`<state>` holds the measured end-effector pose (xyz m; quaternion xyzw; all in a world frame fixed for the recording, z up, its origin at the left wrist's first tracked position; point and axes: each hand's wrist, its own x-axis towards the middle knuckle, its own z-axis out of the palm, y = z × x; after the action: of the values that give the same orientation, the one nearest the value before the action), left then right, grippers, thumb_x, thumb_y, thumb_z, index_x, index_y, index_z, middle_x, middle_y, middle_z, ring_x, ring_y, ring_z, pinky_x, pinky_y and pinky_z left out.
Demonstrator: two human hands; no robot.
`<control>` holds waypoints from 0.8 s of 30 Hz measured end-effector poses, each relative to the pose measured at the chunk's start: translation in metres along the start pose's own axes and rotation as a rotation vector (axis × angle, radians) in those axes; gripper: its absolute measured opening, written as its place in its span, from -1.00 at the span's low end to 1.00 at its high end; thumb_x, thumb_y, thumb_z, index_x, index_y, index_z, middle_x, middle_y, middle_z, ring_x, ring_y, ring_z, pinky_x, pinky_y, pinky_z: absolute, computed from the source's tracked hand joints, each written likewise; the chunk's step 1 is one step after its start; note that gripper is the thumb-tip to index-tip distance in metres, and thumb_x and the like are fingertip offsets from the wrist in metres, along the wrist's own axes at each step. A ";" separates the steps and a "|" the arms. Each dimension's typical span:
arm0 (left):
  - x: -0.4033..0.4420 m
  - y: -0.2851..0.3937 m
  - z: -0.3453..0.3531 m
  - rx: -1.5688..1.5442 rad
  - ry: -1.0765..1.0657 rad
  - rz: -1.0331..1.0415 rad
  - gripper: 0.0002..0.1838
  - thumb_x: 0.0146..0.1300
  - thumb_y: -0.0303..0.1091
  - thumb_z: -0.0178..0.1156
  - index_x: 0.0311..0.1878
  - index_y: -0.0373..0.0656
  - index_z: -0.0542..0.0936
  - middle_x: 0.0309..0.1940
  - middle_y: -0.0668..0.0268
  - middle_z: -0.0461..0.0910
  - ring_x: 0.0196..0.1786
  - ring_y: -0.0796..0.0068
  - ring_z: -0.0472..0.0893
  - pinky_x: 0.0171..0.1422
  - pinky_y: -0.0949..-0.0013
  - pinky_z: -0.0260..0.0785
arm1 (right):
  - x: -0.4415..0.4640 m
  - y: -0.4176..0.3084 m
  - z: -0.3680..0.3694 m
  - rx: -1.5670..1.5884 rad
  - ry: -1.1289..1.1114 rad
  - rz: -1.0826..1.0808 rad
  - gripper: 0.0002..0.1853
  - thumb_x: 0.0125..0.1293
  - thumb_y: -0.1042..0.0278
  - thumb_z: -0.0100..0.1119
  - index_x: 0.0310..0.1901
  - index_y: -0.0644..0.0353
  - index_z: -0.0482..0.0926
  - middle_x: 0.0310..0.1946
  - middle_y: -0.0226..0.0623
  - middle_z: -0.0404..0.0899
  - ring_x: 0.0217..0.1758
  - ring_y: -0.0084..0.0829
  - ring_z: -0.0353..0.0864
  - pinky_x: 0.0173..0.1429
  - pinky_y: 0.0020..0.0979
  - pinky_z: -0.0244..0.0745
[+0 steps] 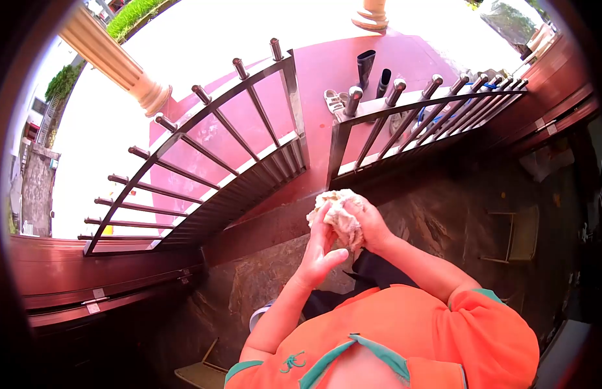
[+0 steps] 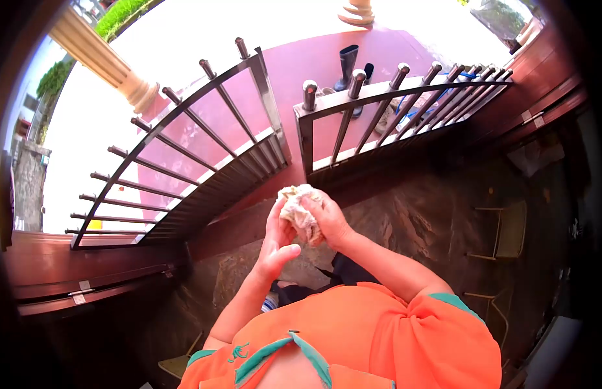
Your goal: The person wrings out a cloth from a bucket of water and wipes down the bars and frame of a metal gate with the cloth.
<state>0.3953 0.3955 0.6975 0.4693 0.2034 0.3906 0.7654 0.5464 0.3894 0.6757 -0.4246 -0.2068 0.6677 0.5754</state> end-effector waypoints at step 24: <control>0.224 -0.004 -0.032 0.039 0.172 0.047 -0.39 0.40 0.07 -0.34 -0.01 -0.31 0.48 -0.12 0.25 0.53 -0.03 0.50 0.45 0.19 0.43 0.17 | 0.065 -0.187 -0.056 -1.596 0.015 -1.093 -0.52 -0.05 0.55 0.13 0.01 0.33 0.39 -0.01 -0.03 0.42 0.03 -0.05 0.40 0.11 -0.20 0.34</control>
<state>0.5127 0.5891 0.6908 0.4535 0.2650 0.4433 0.7263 0.7040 0.4863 0.7658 -0.5398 -0.7648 -0.0320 0.3503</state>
